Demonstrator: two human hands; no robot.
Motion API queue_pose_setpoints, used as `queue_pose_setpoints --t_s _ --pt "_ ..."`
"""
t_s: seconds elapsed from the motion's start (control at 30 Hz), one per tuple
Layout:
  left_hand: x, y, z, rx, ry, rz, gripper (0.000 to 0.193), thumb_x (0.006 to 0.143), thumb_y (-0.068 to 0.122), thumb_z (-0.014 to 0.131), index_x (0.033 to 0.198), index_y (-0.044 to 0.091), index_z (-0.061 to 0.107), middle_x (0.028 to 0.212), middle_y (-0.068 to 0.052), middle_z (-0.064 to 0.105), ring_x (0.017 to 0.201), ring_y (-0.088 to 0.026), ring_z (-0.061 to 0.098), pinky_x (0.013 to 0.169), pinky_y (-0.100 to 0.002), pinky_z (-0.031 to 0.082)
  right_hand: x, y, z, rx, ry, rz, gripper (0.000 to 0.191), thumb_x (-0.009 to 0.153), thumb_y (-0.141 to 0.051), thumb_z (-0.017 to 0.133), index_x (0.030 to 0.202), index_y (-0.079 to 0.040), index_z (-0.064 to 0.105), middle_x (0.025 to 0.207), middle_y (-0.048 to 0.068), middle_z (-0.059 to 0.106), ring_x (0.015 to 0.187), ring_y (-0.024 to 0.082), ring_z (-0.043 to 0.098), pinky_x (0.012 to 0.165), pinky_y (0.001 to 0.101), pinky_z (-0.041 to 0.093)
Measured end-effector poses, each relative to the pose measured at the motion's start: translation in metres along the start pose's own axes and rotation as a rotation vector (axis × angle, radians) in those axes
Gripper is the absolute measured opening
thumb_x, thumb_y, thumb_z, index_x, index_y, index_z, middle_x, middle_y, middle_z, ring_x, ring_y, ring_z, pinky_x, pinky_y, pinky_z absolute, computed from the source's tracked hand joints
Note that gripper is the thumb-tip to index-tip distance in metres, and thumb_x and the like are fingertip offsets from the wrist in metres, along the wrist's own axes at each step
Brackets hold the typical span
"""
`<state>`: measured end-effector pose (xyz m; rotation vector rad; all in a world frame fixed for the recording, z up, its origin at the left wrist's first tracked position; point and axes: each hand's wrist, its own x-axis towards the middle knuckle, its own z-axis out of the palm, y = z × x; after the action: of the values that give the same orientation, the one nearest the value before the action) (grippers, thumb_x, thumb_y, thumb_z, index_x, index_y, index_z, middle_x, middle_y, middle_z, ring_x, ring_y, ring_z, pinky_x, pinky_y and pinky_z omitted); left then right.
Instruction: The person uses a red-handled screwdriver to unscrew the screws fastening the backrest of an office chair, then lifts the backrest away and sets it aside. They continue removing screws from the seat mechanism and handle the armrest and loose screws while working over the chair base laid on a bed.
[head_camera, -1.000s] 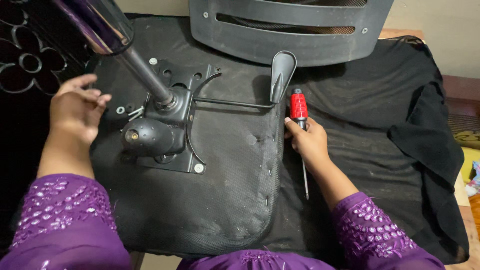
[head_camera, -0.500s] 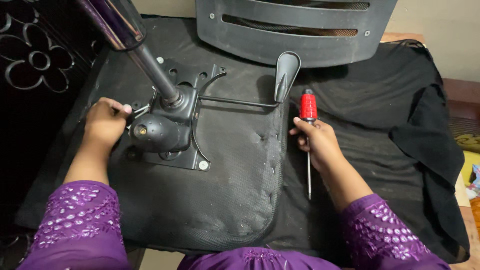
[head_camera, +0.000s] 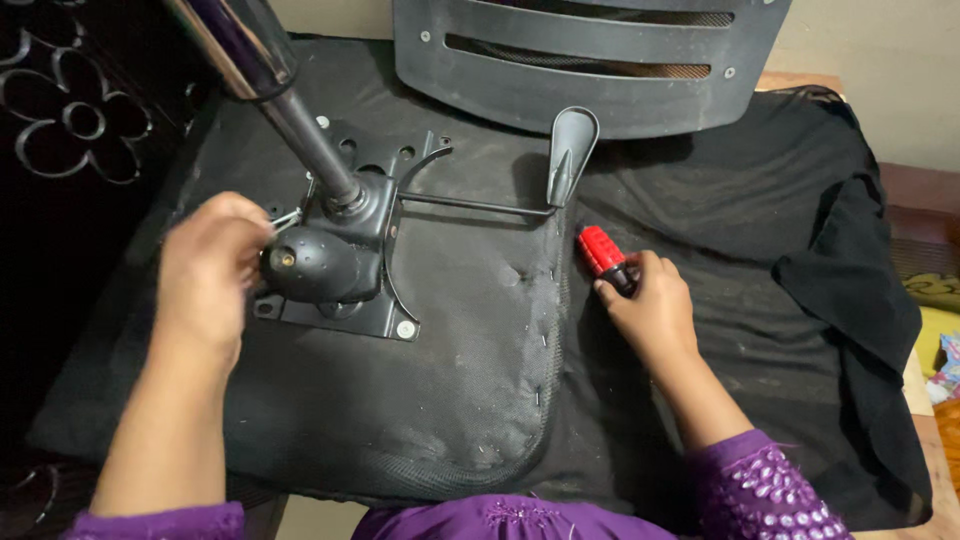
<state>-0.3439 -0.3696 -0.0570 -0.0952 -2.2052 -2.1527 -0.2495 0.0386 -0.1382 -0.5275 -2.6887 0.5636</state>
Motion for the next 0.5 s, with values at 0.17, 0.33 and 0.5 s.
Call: queue_pose_setpoints --t_s 0.17,0.33,0.5 --pt "-0.022 0.038 0.014 0.371 -0.021 0.156 0.016 0.089 0.021 0.063 0.084 0.006 0.067 0.069 0.006 0.058 0.066 -0.004 0.051 0.059 -0.023 0.037 -0.013 -0.013 -0.011 -0.21 -0.031 0.033 0.046 0.079 -0.037 0.083 0.111 -0.007 0.069 0.105 0.013 0.069 0.097 0.037 0.066 0.081 0.05 0.053" --pt "-0.033 0.022 0.045 0.2 -0.237 -0.094 0.015 0.083 0.025 0.068 0.086 0.01 0.071 0.064 0.004 0.051 0.056 -0.007 0.045 0.05 -0.026 0.034 -0.016 -0.016 -0.012 -0.232 0.037 -0.067 0.053 0.079 -0.04 0.084 0.116 -0.006 0.068 0.106 0.017 0.066 0.1 0.038 0.062 0.085 0.0491 0.05" --pt "-0.056 -0.028 0.101 0.097 -0.512 -0.391 0.017 0.085 0.024 0.072 0.09 0.008 0.067 0.065 0.002 0.06 0.053 -0.008 0.054 0.046 -0.024 0.043 -0.019 -0.016 -0.007 -0.098 0.138 -0.176 0.055 0.072 -0.024 0.086 0.118 -0.003 0.067 0.115 0.019 0.06 0.104 0.04 0.059 0.086 0.0503 0.048"
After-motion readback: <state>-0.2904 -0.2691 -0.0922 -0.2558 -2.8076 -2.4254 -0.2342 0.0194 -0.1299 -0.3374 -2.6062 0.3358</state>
